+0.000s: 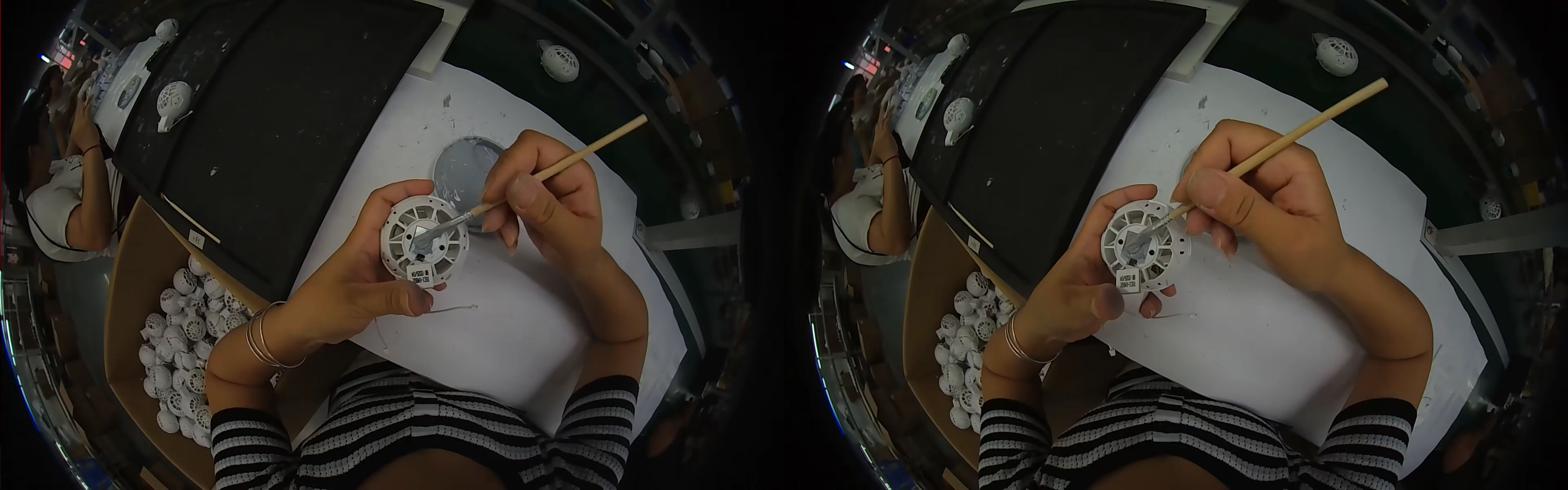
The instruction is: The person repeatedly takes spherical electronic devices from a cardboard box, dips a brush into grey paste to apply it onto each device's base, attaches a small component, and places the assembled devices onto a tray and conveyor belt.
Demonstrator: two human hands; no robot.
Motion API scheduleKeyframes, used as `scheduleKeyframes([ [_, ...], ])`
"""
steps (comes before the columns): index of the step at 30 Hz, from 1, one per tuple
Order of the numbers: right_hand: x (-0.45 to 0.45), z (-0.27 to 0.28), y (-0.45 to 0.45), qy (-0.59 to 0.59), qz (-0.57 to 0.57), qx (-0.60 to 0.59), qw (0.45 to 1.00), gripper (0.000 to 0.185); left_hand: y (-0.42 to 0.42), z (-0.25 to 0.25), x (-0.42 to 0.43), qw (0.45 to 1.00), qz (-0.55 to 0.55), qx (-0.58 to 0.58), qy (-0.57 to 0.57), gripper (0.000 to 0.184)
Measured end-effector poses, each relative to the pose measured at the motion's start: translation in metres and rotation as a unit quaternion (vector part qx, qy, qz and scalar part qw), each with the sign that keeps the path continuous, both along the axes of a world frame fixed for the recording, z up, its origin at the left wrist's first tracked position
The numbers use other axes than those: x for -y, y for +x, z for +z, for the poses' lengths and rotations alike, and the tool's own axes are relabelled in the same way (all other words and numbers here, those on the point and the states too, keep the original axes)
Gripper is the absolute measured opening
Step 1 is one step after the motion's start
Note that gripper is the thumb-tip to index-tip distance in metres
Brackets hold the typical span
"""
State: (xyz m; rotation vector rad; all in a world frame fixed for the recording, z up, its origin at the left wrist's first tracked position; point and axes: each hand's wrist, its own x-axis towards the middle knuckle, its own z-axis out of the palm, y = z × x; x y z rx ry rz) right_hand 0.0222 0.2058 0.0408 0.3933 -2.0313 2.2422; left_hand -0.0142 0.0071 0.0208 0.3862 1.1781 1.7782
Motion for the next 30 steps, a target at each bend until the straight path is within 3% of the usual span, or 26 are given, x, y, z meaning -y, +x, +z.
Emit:
scheduleKeyframes([
  [2, -0.003, 0.0, -0.001, 0.037, 0.005, -0.027, 0.999, 0.016, 0.0, -0.002, 0.0, 1.0, -0.003, 0.012, 0.003, 0.102],
  [3, -0.005, 0.001, -0.004, 0.158, 0.009, -0.174, 0.972, 0.013, -0.001, -0.003, 0.0, 1.0, -0.002, 0.012, 0.002, 0.102],
  [4, -0.007, 0.002, -0.006, 0.273, 0.013, -0.315, 0.909, 0.011, -0.001, -0.003, 0.001, 1.0, -0.007, 0.02, 0.004, 0.102],
  [8, -0.008, 0.014, 0.003, 0.274, -0.013, -0.365, 0.89, 0.017, 0.0, -0.001, -0.001, 1.0, -0.003, 0.026, -0.001, 0.104],
  [11, -0.011, 0.014, 0.004, 0.245, 0.019, -0.324, 0.914, 0.011, -0.001, -0.002, -0.002, 1.0, 0.015, 0.0, 0.01, 0.102],
  [12, -0.005, 0.006, 0.006, 0.062, 0.007, -0.174, 0.983, 0.012, -0.002, -0.003, -0.001, 1.0, 0.015, -0.001, 0.011, 0.102],
  [13, 0.002, 0.002, 0.007, -0.124, -0.005, -0.013, 0.992, 0.014, -0.004, -0.004, 0.001, 0.999, 0.008, 0.001, 0.036, 0.095],
  [15, 0.011, 0.007, 0.009, -0.167, 0.0, -0.013, 0.986, 0.016, -0.005, -0.007, 0.002, 0.998, 0.003, 0.003, 0.059, 0.093],
  [17, 0.014, 0.005, 0.01, -0.21, 0.008, -0.011, 0.978, 0.018, -0.002, -0.011, -0.001, 0.972, 0.085, -0.214, 0.046, 0.095],
  [18, 0.014, -0.002, 0.01, -0.016, -0.026, -0.119, 0.992, 0.021, 0.0, -0.013, -0.002, 0.972, 0.087, -0.215, 0.045, 0.095],
  [20, 0.016, -0.004, 0.008, 0.285, -0.055, -0.282, 0.915, 0.025, 0.002, -0.015, -0.006, 0.943, 0.167, -0.283, 0.048, 0.091],
  [21, 0.021, -0.004, 0.008, 0.285, -0.055, -0.284, 0.914, 0.025, 0.003, -0.015, -0.007, 0.942, 0.167, -0.286, 0.049, 0.091],
  [23, 0.029, -0.01, 0.011, 0.418, -0.109, -0.308, 0.848, 0.029, 0.005, -0.013, -0.007, 0.937, 0.183, -0.297, 0.028, 0.086],
  [24, 0.029, -0.013, 0.01, 0.418, -0.11, -0.307, 0.848, 0.029, 0.005, -0.012, -0.007, 0.937, 0.182, -0.296, 0.028, 0.086],
  [26, 0.028, -0.018, 0.006, 0.386, -0.111, -0.436, 0.805, 0.027, 0.004, -0.009, -0.003, 0.967, 0.135, -0.213, 0.029, 0.084],
  [30, 0.012, 0.004, 0.002, 0.407, -0.014, -0.392, 0.825, 0.023, -0.001, -0.006, -0.001, 0.989, 0.026, -0.145, 0.018, 0.081],
])
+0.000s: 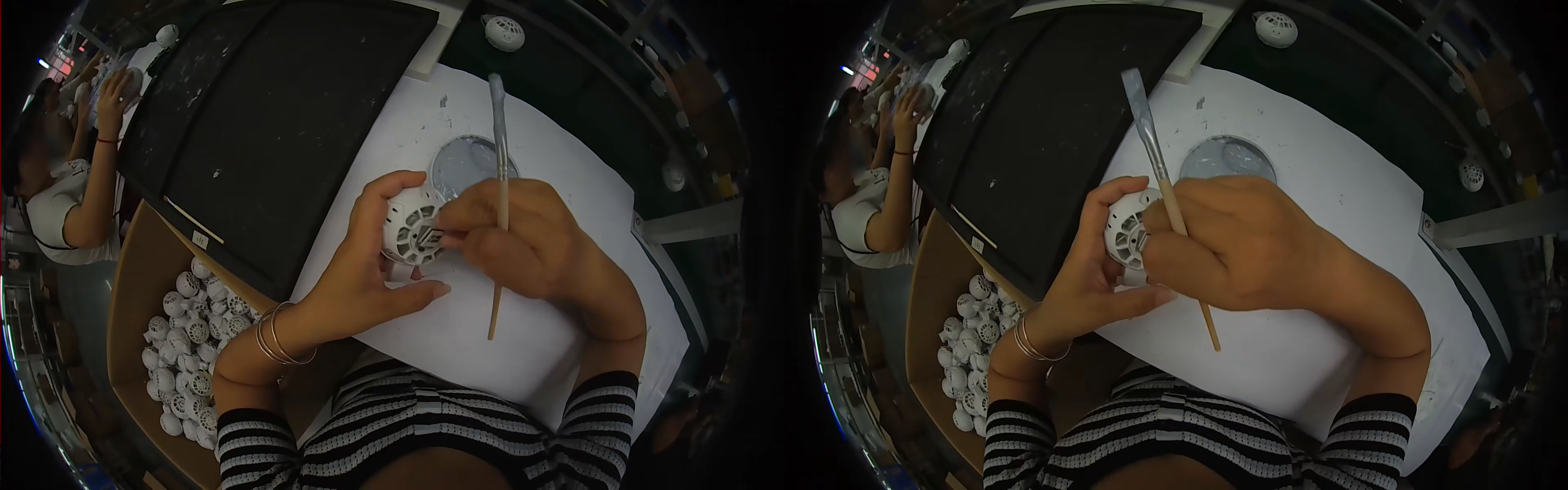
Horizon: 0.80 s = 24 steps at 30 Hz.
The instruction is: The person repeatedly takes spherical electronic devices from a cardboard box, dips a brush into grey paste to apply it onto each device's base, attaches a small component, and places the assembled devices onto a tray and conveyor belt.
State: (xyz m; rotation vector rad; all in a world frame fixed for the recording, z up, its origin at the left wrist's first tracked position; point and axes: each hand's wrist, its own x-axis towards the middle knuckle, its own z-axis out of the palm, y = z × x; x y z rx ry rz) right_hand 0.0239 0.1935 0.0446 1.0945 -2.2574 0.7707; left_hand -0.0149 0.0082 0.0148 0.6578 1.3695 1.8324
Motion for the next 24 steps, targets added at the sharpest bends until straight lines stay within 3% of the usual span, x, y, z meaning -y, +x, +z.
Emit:
scheduleKeyframes([
  [2, -0.005, 0.001, 0.001, 0.028, -0.035, 0.062, 0.997, 0.022, 0.005, -0.001, -0.001, 0.986, -0.018, -0.137, -0.093, 0.075],
  [9, 0.001, -0.001, 0.003, 0.03, -0.064, 0.13, 0.989, 0.02, 0.002, -0.008, 0.0, 0.986, 0.0, -0.118, -0.116, 0.052],
  [11, -0.001, 0.005, 0.004, -0.063, -0.076, 0.143, 0.985, 0.033, -0.001, 0.001, 0.007, 0.998, -0.061, 0.008, -0.016, 0.047],
  [14, -0.006, 0.008, 0.006, -0.156, -0.158, 0.114, 0.968, 0.049, -0.028, 0.008, 0.031, 0.996, 0.074, 0.011, 0.047, 0.042],
  [15, -0.01, 0.01, 0.006, -0.169, -0.18, 0.102, 0.964, 0.052, -0.047, 0.01, 0.043, 0.981, 0.172, -0.029, 0.084, 0.04],
  [16, -0.013, 0.008, 0.004, -0.172, -0.159, 0.099, 0.967, 0.052, -0.074, 0.012, 0.061, 0.935, 0.303, -0.185, 0.017, 0.039],
  [17, -0.016, 0.007, 0.002, -0.185, -0.176, 0.102, 0.961, 0.053, -0.104, 0.014, 0.084, 0.845, 0.419, -0.329, -0.054, 0.039],
  [18, -0.017, 0.005, 0.001, -0.197, -0.19, 0.11, 0.956, 0.054, -0.141, 0.012, 0.111, 0.58, 0.524, -0.587, -0.211, 0.041],
  [19, -0.017, 0.001, 0.0, -0.195, -0.159, 0.116, 0.961, 0.054, -0.18, 0.006, 0.14, 0.44, 0.562, -0.641, -0.284, 0.037],
  [20, -0.016, -0.004, -0.003, -0.187, -0.179, 0.128, 0.958, 0.053, -0.209, -0.001, 0.169, 0.351, 0.562, -0.66, -0.355, 0.037],
  [22, -0.017, -0.013, -0.007, -0.149, -0.192, 0.133, 0.961, 0.048, -0.242, -0.031, 0.209, 0.34, 0.521, -0.632, -0.463, 0.036],
  [24, -0.011, -0.015, -0.009, -0.107, -0.201, 0.13, 0.965, 0.041, -0.247, -0.052, 0.232, 0.331, 0.5, -0.633, -0.49, 0.035],
])
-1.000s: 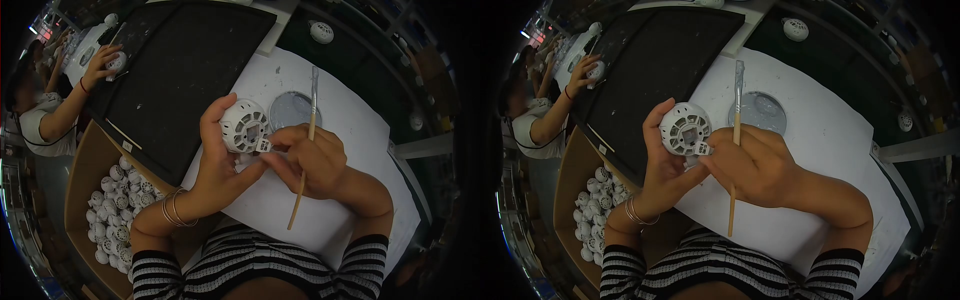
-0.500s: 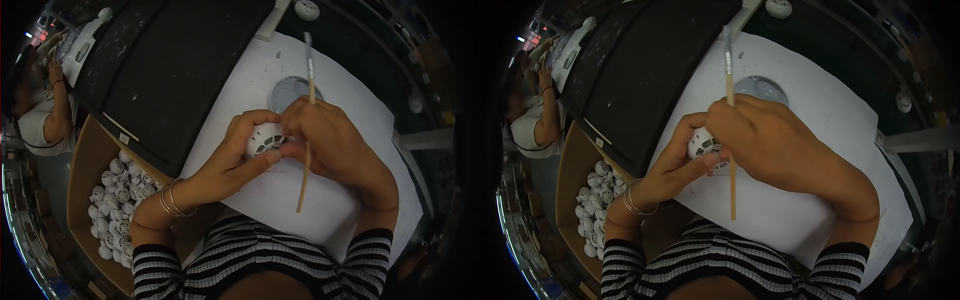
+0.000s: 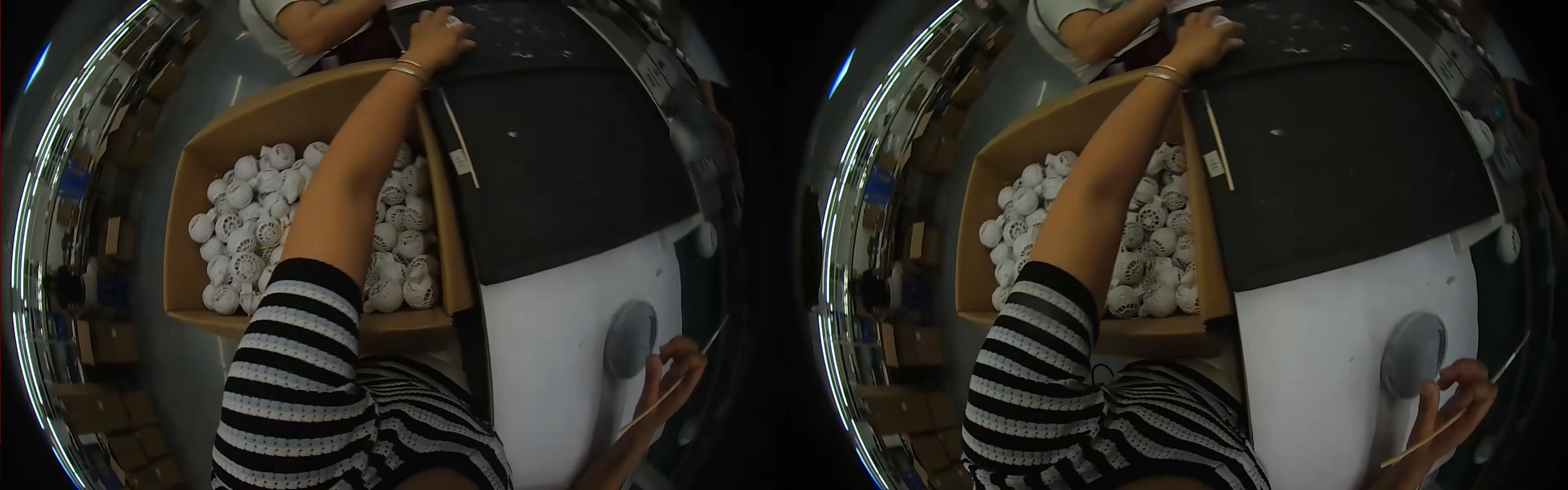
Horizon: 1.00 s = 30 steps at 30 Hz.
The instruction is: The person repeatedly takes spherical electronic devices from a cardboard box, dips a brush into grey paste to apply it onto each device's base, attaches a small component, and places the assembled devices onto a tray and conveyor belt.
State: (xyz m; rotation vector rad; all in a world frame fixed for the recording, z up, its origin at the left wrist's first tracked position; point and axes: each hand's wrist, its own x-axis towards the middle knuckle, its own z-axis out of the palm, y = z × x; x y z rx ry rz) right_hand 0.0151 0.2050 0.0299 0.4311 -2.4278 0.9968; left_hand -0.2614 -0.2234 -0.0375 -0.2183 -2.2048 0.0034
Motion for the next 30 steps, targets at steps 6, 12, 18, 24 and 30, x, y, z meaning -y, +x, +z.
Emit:
scheduleKeyframes([
  [6, -0.012, -0.025, -0.005, 0.041, 0.022, -0.01, 0.999, 0.022, 0.116, 0.006, 0.042, 0.993, -0.113, 0.033, 0.014, 0.033],
  [12, -0.061, -0.04, -0.005, 0.061, 0.004, 0.023, 0.998, 0.017, 0.304, -0.048, 0.24, 0.863, 0.37, 0.332, 0.092, 0.053],
  [18, -0.012, -0.014, 0.004, 0.03, 0.005, 0.019, 0.999, 0.018, 0.35, -0.064, 0.267, 0.8, 0.378, 0.448, 0.125, 0.065],
  [24, -0.021, -0.001, 0.015, -0.011, 0.002, 0.029, 1.0, 0.022, 0.336, -0.025, 0.249, 0.784, 0.097, 0.306, 0.532, 0.061],
  [30, -0.017, -0.006, 0.011, -0.079, 0.013, 0.012, 0.997, 0.026, 0.278, 0.011, 0.117, 0.468, -0.378, 0.192, 0.775, 0.054],
])
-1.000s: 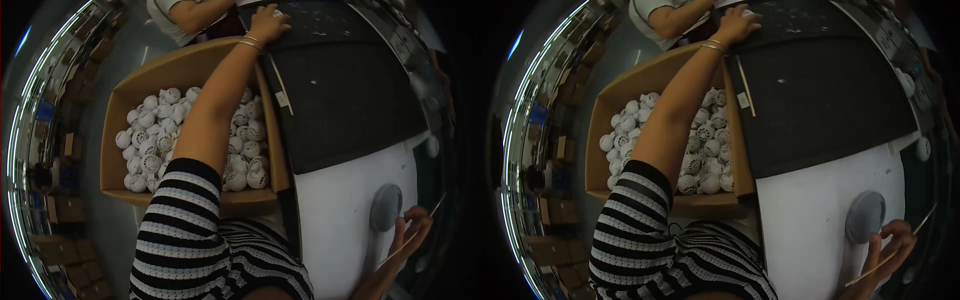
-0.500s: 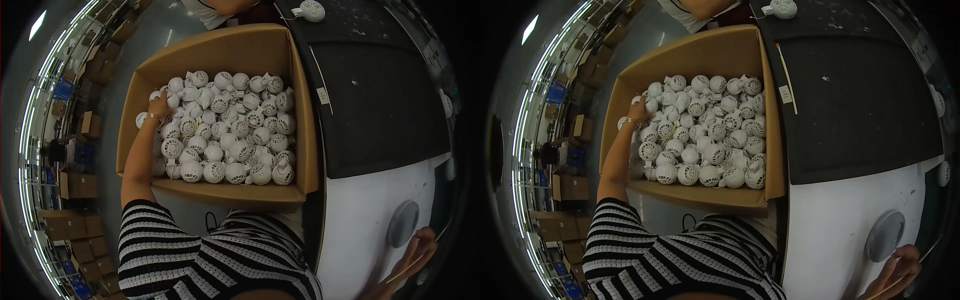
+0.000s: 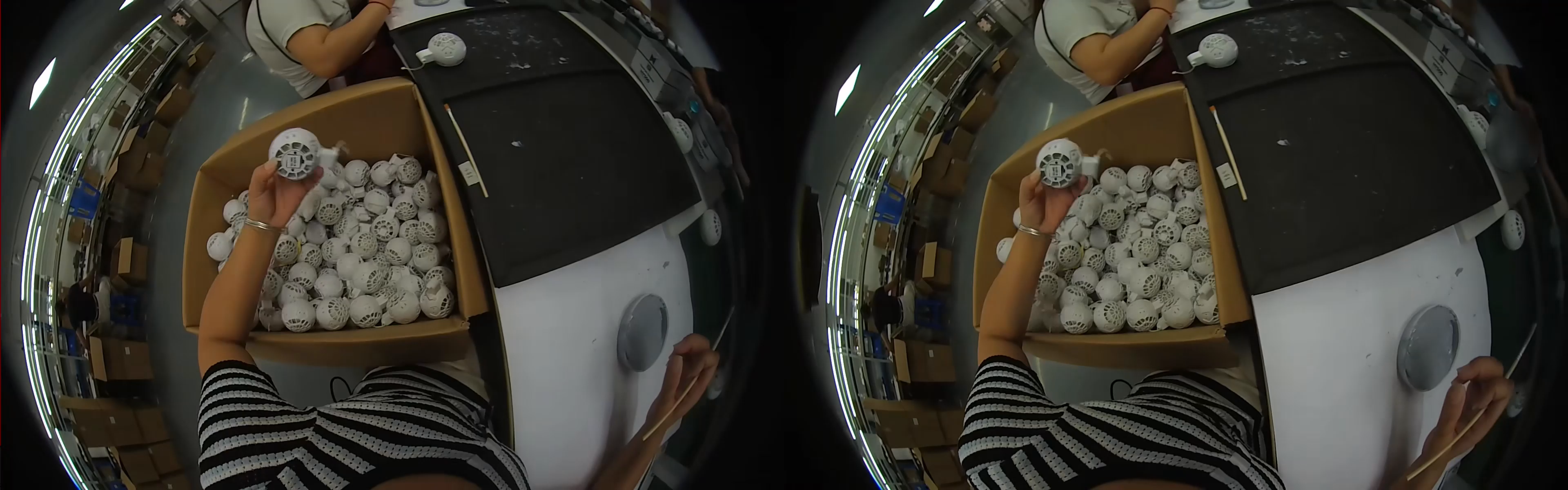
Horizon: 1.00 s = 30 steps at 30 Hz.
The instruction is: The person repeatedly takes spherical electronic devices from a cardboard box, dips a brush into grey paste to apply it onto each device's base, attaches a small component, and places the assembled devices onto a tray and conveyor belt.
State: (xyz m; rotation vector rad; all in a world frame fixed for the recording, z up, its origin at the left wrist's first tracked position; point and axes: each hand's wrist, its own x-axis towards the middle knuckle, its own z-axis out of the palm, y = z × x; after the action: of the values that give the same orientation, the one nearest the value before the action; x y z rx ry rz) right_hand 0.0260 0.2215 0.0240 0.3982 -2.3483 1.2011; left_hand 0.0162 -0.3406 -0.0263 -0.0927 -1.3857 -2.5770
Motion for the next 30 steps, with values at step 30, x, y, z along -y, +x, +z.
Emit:
scheduleKeyframes([
  [30, -0.055, 0.01, -0.029, 0.08, -0.141, -0.066, 0.985, 0.032, -0.339, 0.024, -0.164, 0.444, 0.213, -0.005, -0.87, 0.054],
])
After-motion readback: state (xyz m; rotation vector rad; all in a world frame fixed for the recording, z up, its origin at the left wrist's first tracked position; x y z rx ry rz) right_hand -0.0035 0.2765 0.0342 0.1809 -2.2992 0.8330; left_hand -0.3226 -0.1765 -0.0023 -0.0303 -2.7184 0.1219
